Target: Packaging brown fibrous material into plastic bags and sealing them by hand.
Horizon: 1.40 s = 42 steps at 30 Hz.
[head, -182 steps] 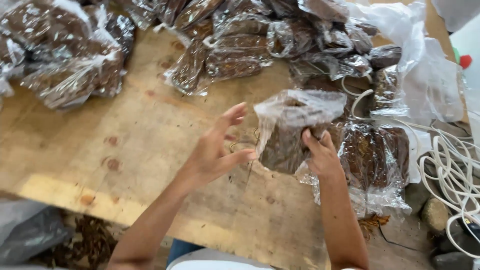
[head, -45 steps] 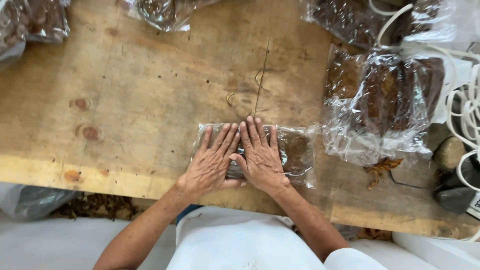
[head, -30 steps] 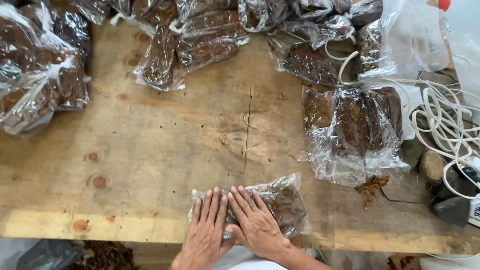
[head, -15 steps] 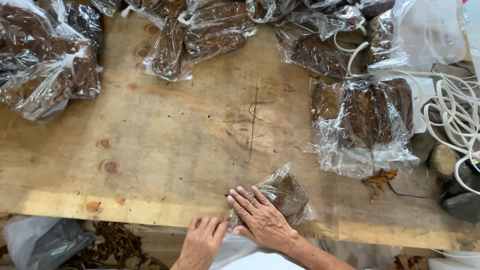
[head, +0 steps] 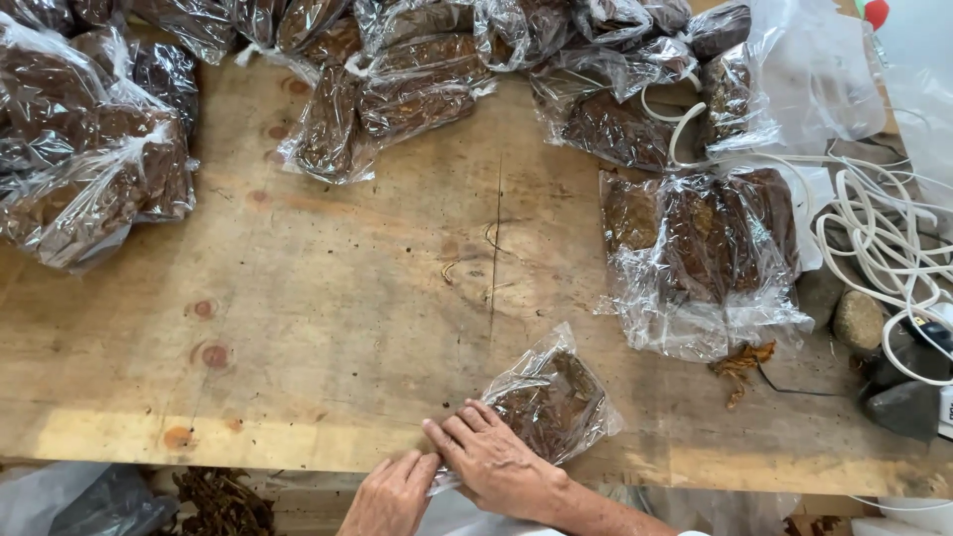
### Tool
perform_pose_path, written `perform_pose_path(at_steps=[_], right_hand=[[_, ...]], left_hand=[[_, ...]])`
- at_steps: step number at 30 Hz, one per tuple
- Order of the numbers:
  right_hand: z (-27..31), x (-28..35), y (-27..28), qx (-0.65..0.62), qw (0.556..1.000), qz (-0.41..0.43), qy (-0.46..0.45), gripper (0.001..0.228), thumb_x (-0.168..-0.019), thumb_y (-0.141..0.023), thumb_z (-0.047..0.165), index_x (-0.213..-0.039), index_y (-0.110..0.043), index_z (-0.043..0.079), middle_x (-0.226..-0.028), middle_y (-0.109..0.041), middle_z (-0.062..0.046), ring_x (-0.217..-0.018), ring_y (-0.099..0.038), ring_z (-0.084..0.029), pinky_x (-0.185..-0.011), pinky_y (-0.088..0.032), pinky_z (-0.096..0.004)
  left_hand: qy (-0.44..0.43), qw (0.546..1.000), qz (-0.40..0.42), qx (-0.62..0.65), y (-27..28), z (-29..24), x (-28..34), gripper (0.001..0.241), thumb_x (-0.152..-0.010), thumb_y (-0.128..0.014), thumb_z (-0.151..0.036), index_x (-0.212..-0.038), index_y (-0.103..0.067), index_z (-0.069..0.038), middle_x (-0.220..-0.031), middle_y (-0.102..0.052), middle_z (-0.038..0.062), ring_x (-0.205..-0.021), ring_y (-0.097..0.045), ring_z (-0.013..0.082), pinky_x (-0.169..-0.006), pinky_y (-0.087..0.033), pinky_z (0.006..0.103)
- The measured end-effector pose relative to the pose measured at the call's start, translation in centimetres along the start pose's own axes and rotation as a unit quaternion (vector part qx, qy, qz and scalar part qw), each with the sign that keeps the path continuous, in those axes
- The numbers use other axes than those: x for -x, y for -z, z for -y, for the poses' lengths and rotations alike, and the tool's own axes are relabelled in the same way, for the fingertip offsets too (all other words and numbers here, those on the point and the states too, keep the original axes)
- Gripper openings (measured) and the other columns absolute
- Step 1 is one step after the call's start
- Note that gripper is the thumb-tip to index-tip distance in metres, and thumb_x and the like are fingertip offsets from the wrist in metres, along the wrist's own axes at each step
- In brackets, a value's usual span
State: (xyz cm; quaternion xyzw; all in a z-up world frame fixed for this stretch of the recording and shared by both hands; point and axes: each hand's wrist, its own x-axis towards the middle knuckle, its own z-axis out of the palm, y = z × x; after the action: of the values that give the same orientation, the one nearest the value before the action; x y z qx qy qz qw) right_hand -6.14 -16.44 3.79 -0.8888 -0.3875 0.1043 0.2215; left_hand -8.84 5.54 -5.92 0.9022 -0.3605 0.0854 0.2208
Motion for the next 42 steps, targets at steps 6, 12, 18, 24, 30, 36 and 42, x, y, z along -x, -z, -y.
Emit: perform_pose_path(at_steps=[6, 12, 18, 24, 30, 36, 42], right_hand=[[-1.0, 0.2, 0.2, 0.025, 0.999, -0.035, -0.009, 0.019, -0.101, -0.063, 0.020, -0.097, -0.054, 0.004, -0.098, -0.049, -0.014, -0.088, -0.046, -0.032, -0.078, -0.038, -0.043], [-3.6, 0.4, -2.6, -0.085, 0.983, -0.161, 0.003, 0.038, -0.066, -0.052, -0.006, -0.103, -0.050, 0.001, -0.088, -0.056, -0.016, -0.085, -0.053, -0.035, -0.085, -0.041, -0.045], [-3.5, 0.3, -2.8, -0.063, 0.994, -0.036, -0.080, 0.020, -0.108, -0.040, 0.024, -0.099, -0.055, 0.016, -0.086, -0.052, -0.001, -0.079, -0.051, -0.017, -0.100, -0.035, -0.036], [-3.2, -0.1, -1.1, -0.052, 0.984, -0.169, 0.038, 0.014, -0.092, -0.068, 0.008, -0.093, -0.056, 0.000, -0.087, -0.063, -0.014, -0.078, -0.059, -0.030, -0.085, -0.041, -0.042], [-3.7, 0.6, 0.0, -0.072, 0.989, -0.118, 0.048, 0.020, -0.082, -0.066, 0.001, -0.095, -0.051, 0.005, -0.070, -0.050, -0.005, -0.067, -0.046, -0.026, -0.085, -0.039, -0.039], [-3.2, 0.5, 1.6, -0.101, 0.981, -0.133, 0.097, 0.035, -0.114, -0.045, 0.033, -0.092, -0.054, 0.008, -0.075, -0.049, -0.005, -0.068, -0.047, -0.025, -0.087, -0.038, -0.041], [-3.7, 0.5, 0.7, -0.110, 0.978, -0.153, 0.091, 0.033, -0.113, -0.040, 0.018, -0.081, -0.041, 0.008, -0.068, -0.044, -0.005, -0.063, -0.043, -0.027, -0.082, -0.039, -0.041]], left_hand=[[-0.018, 0.998, -0.030, 0.047, 6.2, -0.9, -3.0, 0.037, -0.086, -0.052, -0.002, -0.116, -0.068, -0.015, -0.092, -0.062, 0.003, -0.069, -0.064, 0.0215, -0.070, -0.051, 0.0326], [-0.085, 0.982, -0.133, 0.103, -1.2, -2.7, -0.7, 0.028, -0.095, -0.072, -0.035, -0.123, -0.073, -0.035, -0.126, -0.063, -0.009, -0.116, -0.066, 0.0136, -0.097, -0.054, 0.0306], [-0.215, 0.966, -0.043, -0.135, 4.3, -3.7, -7.2, 0.060, -0.108, -0.027, -0.027, -0.160, -0.022, 0.000, -0.168, -0.020, 0.022, -0.159, -0.014, 0.0402, -0.128, -0.016, 0.0619], [-0.102, 0.982, 0.007, -0.156, 1.4, -0.1, -4.7, 0.065, -0.105, -0.041, -0.027, -0.162, -0.024, -0.001, -0.151, -0.046, 0.012, -0.097, -0.063, 0.0200, -0.115, -0.035, 0.0556], [-0.134, 0.981, 0.039, -0.134, 0.3, 3.0, -2.0, 0.016, -0.098, -0.049, -0.017, -0.105, -0.063, -0.012, -0.077, -0.052, 0.005, -0.061, -0.054, 0.0247, -0.063, -0.043, 0.0416], [0.276, 0.759, 0.414, 0.420, 6.4, 2.2, -6.3, 0.045, -0.105, -0.046, -0.051, -0.079, -0.062, -0.018, -0.068, -0.058, -0.007, -0.063, -0.051, 0.0074, -0.065, -0.040, 0.0250], [0.332, 0.674, 0.287, 0.595, 10.0, -0.8, -8.7, 0.057, -0.096, -0.049, -0.049, -0.112, -0.087, -0.009, -0.057, -0.048, -0.001, -0.053, -0.047, 0.0095, -0.057, -0.038, 0.0225]])
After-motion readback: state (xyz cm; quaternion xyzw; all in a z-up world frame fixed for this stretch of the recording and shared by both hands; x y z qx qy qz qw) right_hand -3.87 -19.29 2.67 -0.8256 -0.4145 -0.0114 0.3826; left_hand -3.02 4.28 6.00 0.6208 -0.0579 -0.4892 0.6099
